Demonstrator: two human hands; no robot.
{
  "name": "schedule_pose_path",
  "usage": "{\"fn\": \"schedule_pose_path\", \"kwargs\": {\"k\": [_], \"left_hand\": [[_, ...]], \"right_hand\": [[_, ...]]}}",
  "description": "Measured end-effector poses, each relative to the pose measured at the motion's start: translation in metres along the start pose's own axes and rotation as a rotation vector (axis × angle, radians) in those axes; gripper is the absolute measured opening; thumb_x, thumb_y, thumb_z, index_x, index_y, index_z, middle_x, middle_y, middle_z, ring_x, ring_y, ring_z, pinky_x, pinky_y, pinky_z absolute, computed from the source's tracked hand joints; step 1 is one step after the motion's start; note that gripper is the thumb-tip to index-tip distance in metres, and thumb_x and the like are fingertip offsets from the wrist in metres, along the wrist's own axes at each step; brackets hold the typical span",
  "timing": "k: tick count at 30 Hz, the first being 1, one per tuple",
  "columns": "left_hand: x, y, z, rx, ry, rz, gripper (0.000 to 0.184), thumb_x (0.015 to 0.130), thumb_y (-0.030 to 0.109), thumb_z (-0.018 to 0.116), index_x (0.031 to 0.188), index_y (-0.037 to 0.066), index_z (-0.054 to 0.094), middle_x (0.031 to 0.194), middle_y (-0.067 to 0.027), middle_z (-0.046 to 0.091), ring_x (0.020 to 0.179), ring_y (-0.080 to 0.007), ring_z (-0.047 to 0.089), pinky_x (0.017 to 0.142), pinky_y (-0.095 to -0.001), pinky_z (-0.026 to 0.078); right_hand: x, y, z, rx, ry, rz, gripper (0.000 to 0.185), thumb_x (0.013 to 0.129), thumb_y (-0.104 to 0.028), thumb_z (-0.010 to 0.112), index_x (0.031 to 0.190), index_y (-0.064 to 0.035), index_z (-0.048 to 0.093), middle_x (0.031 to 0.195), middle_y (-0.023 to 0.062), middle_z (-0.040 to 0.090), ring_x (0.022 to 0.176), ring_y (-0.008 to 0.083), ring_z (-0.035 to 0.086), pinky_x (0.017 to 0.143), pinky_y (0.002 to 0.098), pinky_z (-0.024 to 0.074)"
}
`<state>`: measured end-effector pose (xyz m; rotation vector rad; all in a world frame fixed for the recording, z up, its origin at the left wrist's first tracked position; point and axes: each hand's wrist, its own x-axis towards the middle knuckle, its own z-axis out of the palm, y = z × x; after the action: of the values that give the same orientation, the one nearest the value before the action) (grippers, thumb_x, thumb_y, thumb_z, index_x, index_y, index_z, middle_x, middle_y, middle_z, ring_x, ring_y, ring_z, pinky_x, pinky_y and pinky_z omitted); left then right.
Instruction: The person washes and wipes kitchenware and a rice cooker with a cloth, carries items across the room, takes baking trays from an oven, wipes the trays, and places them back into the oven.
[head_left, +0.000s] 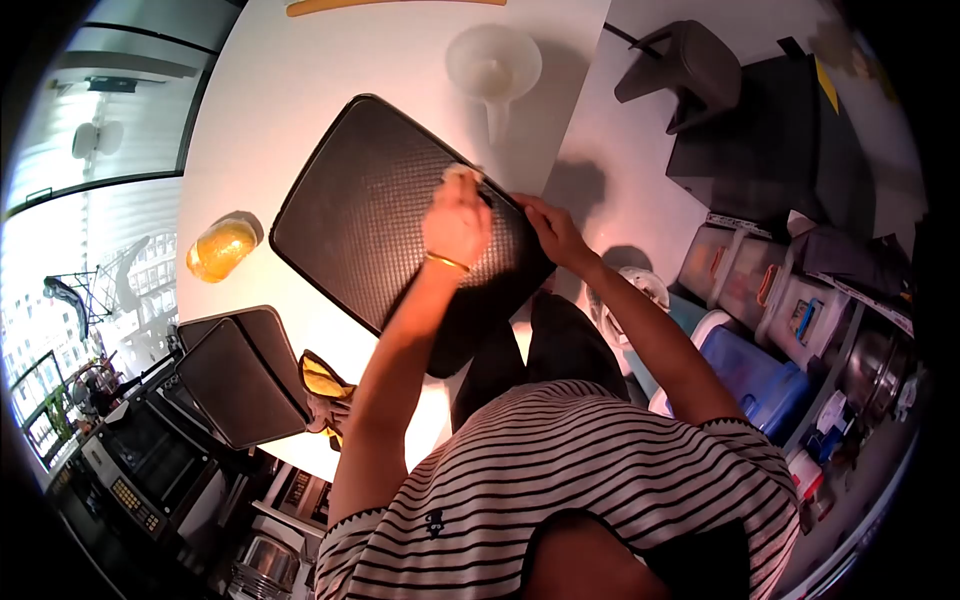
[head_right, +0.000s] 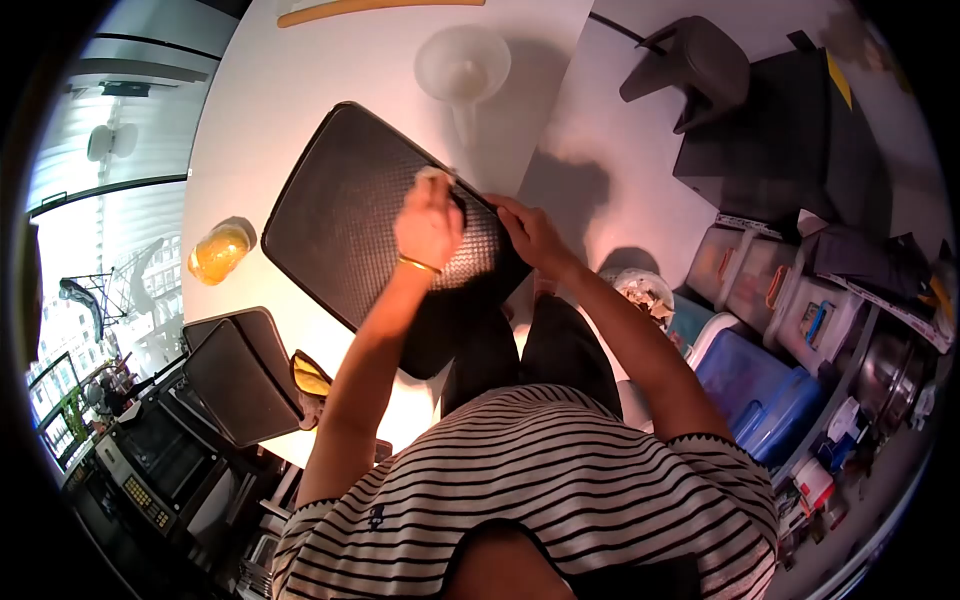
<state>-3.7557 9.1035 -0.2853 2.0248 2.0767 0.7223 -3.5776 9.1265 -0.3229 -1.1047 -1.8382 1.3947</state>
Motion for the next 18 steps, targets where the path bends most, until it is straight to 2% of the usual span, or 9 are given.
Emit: {"fn": "schedule_pose_path", "kwargs": {"k": [4, 7, 8, 9, 11, 12, 13, 16, 18], "left_hand": [[-0.037, 0.046, 0.011, -0.08, -0.028, 0.017, 0.036, 0.071, 0.012, 0.055, 0.106, 0.003, 0.054, 0.103, -0.0131, 0.053, 0.085, -0.0295, 0.056, 0.067, -0.0383, 0.05], [-0.059, 0.072, 0.012, -0.181, -0.198, 0.025, 0.033, 0.071, 0.013, 0.056, 0.102, 0.003, 0.057, 0.1, -0.0117, 0.053, 0.084, -0.0283, 0.056, 0.066, -0.0379, 0.05], [-0.067, 0.081, 0.012, -0.204, -0.233, 0.047, 0.032, 0.07, 0.013, 0.056, 0.1, 0.003, 0.057, 0.099, -0.0107, 0.053, 0.083, -0.0276, 0.056, 0.066, -0.0377, 0.05], [-0.072, 0.087, 0.012, -0.226, -0.266, 0.07, 0.03, 0.07, 0.014, 0.057, 0.098, 0.003, 0.058, 0.098, -0.0098, 0.053, 0.082, -0.027, 0.056, 0.065, -0.0375, 0.05], [-0.076, 0.085, 0.011, -0.24, -0.179, 0.082, 0.026, 0.072, 0.015, 0.058, 0.096, 0.005, 0.059, 0.097, -0.0085, 0.054, 0.081, -0.026, 0.057, 0.065, -0.037, 0.05], [-0.077, 0.083, 0.005, -0.256, -0.217, 0.093, 0.024, 0.074, 0.016, 0.057, 0.095, 0.006, 0.06, 0.096, -0.008, 0.054, 0.08, -0.0261, 0.057, 0.066, -0.037, 0.05], [-0.078, 0.079, 0.0, -0.269, -0.25, 0.102, 0.021, 0.075, 0.016, 0.057, 0.095, 0.007, 0.06, 0.096, -0.0075, 0.055, 0.079, -0.0262, 0.058, 0.066, -0.037, 0.05], [-0.107, 0.056, -0.023, -0.206, -0.34, 0.079, 0.019, 0.081, 0.021, 0.055, 0.096, 0.01, 0.06, 0.095, -0.0071, 0.056, 0.079, -0.0274, 0.058, 0.067, -0.0373, 0.05], [-0.137, 0.034, -0.048, -0.159, -0.398, 0.089, 0.021, 0.083, 0.026, 0.055, 0.097, 0.011, 0.06, 0.098, -0.007, 0.058, 0.08, -0.0281, 0.059, 0.066, -0.0374, 0.05]], "right_hand": [[0.001, 0.005, 0.004, 0.339, 0.064, 0.084, 0.034, 0.096, -0.023, 0.038, 0.113, 0.0007, 0.057, 0.103, 0.0126, 0.064, 0.097, 0.0169, 0.059, 0.086, 0.0263, 0.0422], [0.002, 0.007, 0.006, 0.339, 0.073, 0.06, 0.037, 0.097, -0.023, 0.035, 0.112, 0.0034, 0.056, 0.104, 0.0107, 0.063, 0.102, 0.016, 0.056, 0.089, 0.0271, 0.0406], [0.004, 0.008, 0.007, 0.295, 0.09, -0.01, 0.034, 0.095, -0.021, 0.041, 0.113, 0.0029, 0.056, 0.105, 0.0108, 0.063, 0.091, 0.0136, 0.058, 0.082, 0.0257, 0.044], [0.003, 0.003, 0.004, 0.299, 0.093, -0.008, 0.034, 0.095, -0.021, 0.041, 0.113, 0.0029, 0.056, 0.105, 0.0108, 0.063, 0.091, 0.0136, 0.058, 0.082, 0.0257, 0.044], [0.002, -0.007, -0.001, 0.157, -0.057, 0.223, 0.033, 0.092, -0.02, 0.048, 0.114, 0.003, 0.055, 0.103, 0.0092, 0.064, 0.077, 0.0105, 0.058, 0.072, 0.0241, 0.0465], [0.003, -0.001, 0.005, 0.242, 0.05, 0.115, 0.033, 0.087, -0.02, 0.056, 0.114, -0.001, 0.057, 0.086, 0.0099, 0.067, 0.061, 0.0089, 0.054, 0.06, 0.0242, 0.0454], [0.005, 0.011, 0.007, 0.248, 0.041, 0.109, 0.033, 0.087, -0.02, 0.056, 0.114, -0.001, 0.057, 0.086, 0.0099, 0.067, 0.061, 0.0089, 0.054, 0.06, 0.0242, 0.0454], [0.009, 0.026, 0.011, 0.066, 0.129, -0.024, 0.029, 0.084, -0.022, 0.058, 0.111, -0.01, 0.061, 0.06, 0.0123, 0.056, 0.05, 0.013, 0.052, 0.051, 0.0277, 0.041], [0.012, 0.026, 0.01, 0.051, 0.128, -0.064, 0.029, 0.085, -0.022, 0.057, 0.111, -0.0101, 0.061, 0.06, 0.0121, 0.057, 0.051, 0.0138, 0.053, 0.052, 0.0278, 0.0412]]}}
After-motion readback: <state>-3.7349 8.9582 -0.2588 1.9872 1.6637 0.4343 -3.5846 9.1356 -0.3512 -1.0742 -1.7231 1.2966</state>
